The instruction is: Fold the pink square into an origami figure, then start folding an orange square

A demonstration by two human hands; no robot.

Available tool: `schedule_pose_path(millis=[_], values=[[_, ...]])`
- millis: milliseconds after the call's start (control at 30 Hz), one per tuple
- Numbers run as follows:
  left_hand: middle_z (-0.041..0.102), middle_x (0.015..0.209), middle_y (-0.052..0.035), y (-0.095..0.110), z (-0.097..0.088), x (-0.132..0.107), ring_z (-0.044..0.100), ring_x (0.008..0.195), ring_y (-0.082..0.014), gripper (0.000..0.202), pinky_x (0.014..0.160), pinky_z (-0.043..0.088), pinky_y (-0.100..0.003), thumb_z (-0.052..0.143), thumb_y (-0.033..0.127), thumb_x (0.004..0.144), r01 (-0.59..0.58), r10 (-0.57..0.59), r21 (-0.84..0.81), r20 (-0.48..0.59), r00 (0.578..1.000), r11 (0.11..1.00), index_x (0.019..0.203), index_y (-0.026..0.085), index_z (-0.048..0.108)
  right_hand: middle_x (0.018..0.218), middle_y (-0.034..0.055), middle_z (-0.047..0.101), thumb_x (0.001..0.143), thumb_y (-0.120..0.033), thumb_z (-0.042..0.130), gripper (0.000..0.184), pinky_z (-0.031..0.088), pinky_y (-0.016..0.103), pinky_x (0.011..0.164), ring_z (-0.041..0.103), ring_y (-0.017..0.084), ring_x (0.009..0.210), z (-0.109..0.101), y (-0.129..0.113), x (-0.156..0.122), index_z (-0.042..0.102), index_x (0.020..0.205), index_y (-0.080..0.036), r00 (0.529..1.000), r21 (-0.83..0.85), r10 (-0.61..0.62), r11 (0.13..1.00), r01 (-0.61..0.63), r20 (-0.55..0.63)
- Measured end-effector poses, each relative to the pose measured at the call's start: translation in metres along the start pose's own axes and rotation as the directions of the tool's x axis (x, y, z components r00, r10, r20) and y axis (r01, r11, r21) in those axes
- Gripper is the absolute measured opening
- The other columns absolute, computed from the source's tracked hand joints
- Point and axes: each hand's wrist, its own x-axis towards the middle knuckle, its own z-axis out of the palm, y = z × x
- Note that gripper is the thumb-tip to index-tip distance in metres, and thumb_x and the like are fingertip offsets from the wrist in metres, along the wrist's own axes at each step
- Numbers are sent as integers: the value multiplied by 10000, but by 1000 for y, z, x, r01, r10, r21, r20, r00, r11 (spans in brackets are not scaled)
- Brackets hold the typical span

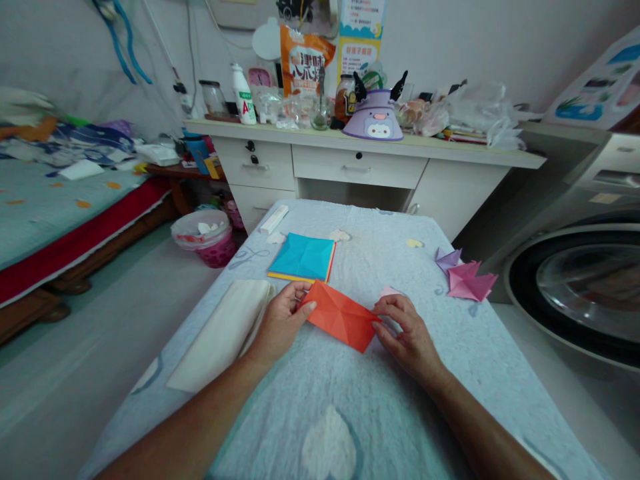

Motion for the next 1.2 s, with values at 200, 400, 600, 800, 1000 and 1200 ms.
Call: schedule_pose_path(millis=[200,400,600,800,1000,1200], values=[[644,918,-19,-2,0,-2,637,818,-154,317,726,490,-254,605,240,817,-29,27,93,19,999,995,1126,194,548,962,58,573,836,-128,574,156,451,398,821,534,224,944,3,0,2,606,927,-251,1000,-59,-22,998,21,-18],[519,1231,-79,1,2,-6,522,1149,-224,488,1005,418,-398,594,144,793,-273,281,491,60,958,827,1261,233,489,860,42,575,819,-79,531,146,433,364,785,529,204,867,0,-6,3,549,826,-224,1000,-51,-13,999,15,26],[395,1378,-146,4,5,-13,373,1282,-315,673,1064,330,-506,651,166,786,-405,500,780,138,855,477,1393,210,366,827,40,579,832,-102,491,124,436,341,750,536,196,814,-1,-11,3,514,846,-223,999,-1,-3,1000,3,45],[534,1364,-90,7,11,-21,531,1004,-238,485,897,415,-398,520,124,890,-558,560,797,360,747,232,1358,232,453,846,50,589,848,-136,499,98,447,358,759,546,206,833,1,-15,0,513,869,-230,994,43,-44,998,40,97],[687,1047,-73,10,10,-21,554,875,-211,294,746,374,-370,494,175,927,-617,513,763,457,727,195,1203,204,590,910,66,608,871,-237,537,49,438,404,833,549,233,913,0,-17,0,546,919,-236,981,81,-74,995,60,182],[656,870,-46,14,8,-23,547,797,-194,179,696,353,-353,489,157,918,-597,515,780,439,736,187,895,197,662,1067,94,589,844,-338,526,289,419,437,913,525,271,1037,-3,-16,0,544,1109,-224,968,145,-96,987,63,230]])
